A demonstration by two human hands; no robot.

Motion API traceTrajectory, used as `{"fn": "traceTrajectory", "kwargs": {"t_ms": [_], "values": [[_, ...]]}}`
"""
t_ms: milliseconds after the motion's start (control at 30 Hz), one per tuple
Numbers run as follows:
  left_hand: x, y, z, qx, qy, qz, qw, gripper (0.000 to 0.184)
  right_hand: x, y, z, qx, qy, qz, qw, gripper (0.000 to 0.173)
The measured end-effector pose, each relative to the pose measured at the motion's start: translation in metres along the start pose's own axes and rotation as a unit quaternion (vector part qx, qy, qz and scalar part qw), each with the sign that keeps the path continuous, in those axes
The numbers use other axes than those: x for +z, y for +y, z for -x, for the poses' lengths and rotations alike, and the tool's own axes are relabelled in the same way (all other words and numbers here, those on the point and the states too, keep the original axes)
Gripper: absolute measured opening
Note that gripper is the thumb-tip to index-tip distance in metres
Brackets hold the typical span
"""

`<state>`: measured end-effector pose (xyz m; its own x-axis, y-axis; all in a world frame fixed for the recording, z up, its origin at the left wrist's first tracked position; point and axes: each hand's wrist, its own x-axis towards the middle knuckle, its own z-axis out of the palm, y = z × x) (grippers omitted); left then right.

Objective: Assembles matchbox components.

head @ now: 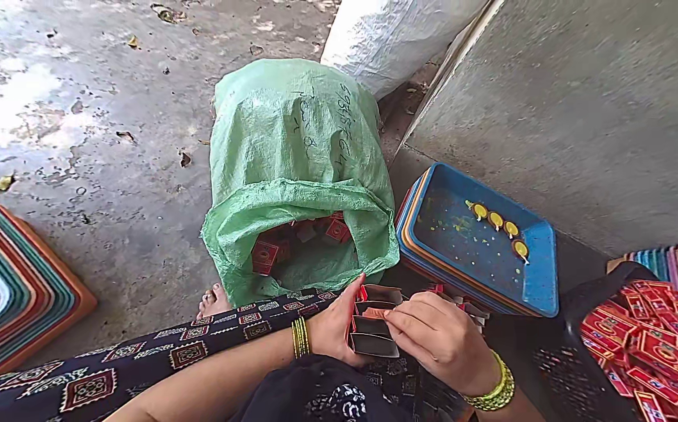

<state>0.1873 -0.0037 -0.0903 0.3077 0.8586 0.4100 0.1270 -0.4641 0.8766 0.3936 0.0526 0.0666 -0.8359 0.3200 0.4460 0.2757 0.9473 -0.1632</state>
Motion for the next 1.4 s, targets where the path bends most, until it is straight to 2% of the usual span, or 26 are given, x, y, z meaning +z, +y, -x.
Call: {"fn": "traceTrajectory", "kwargs": {"t_ms": [67,133,233,300,367,433,500,567,667,733,833,867,900,933,967,1033,1133,1200,1300,1400], "values": [[-0.001,0.001,0.001,-0.013,-0.003,0.001,1.0,0.146,-0.002,0.004,-0.003,0.021,-0.006,-0.031,0.999,0.016],[0.0,-0.002,0.0,-0.018,-0.006,0.013,1.0,0.147,-0.006,0.018,-0.004,0.068,0.028,-0.063,0.995,0.023],[0.0,-0.006,-0.001,-0.007,-0.006,0.021,1.0,0.147,-0.008,0.072,0.003,0.202,0.071,-0.01,0.977,0.024],[-0.001,-0.007,-0.002,-0.012,-0.008,0.021,1.0,0.148,-0.008,0.128,0.015,0.358,0.035,0.052,0.932,0.028],[-0.001,-0.009,-0.003,-0.016,-0.011,0.024,1.0,0.148,-0.009,0.188,0.026,0.516,-0.015,0.063,0.854,0.029],[-0.001,-0.01,-0.004,-0.016,-0.012,0.034,0.999,0.148,-0.008,0.244,0.037,0.621,-0.049,0.086,0.777,0.033],[0.0,-0.013,-0.005,-0.015,-0.008,0.039,0.999,0.148,-0.004,0.294,0.049,0.674,-0.067,0.105,0.728,0.041],[0.001,-0.015,-0.009,-0.011,-0.008,0.036,0.999,0.147,0.0,0.337,0.06,0.7,-0.065,0.126,0.7,0.049],[0.003,-0.017,-0.008,-0.027,-0.012,0.038,0.999,0.147,0.009,0.365,0.056,0.732,-0.047,0.16,0.66,0.057],[0.003,-0.02,-0.009,-0.024,-0.013,0.045,0.999,0.147,0.01,0.369,0.046,0.763,0.0,0.138,0.631,0.056],[0.004,-0.023,-0.01,-0.03,-0.015,0.054,0.998,0.149,0.014,0.379,0.042,0.802,0.117,0.086,0.579,0.062],[0.003,-0.023,-0.011,-0.029,-0.015,0.054,0.998,0.149,0.014,0.38,0.041,0.802,0.151,0.068,0.574,0.061],[0.002,-0.023,-0.011,-0.028,-0.013,0.053,0.998,0.149,0.014,0.378,0.041,0.789,0.167,0.063,0.587,0.055],[0.002,-0.022,-0.011,-0.026,-0.011,0.053,0.998,0.149,0.012,0.37,0.038,0.766,0.17,0.061,0.617,0.043],[0.002,-0.021,-0.011,-0.023,-0.008,0.051,0.998,0.148,0.008,0.358,0.033,0.734,0.161,0.067,0.656,0.034],[0.003,-0.022,-0.01,-0.018,-0.003,0.046,0.999,0.147,-0.001,0.322,0.019,0.653,0.122,0.097,0.741,0.029],[0.003,-0.019,-0.01,-0.02,0.0,0.043,0.999,0.146,-0.005,0.244,0.008,0.466,0.116,0.09,0.873,0.028],[0.004,-0.018,-0.009,-0.015,0.002,0.043,0.999,0.145,-0.009,0.18,0.008,0.324,0.138,0.039,0.935,0.024],[0.004,-0.015,-0.008,-0.015,0.004,0.04,0.999,0.145,-0.014,0.091,0.011,0.16,0.178,-0.07,0.969,0.015],[0.004,-0.009,-0.006,-0.013,0.007,0.013,1.0,0.145,-0.018,0.025,0.014,0.078,0.163,-0.128,0.975,0.014]]}}
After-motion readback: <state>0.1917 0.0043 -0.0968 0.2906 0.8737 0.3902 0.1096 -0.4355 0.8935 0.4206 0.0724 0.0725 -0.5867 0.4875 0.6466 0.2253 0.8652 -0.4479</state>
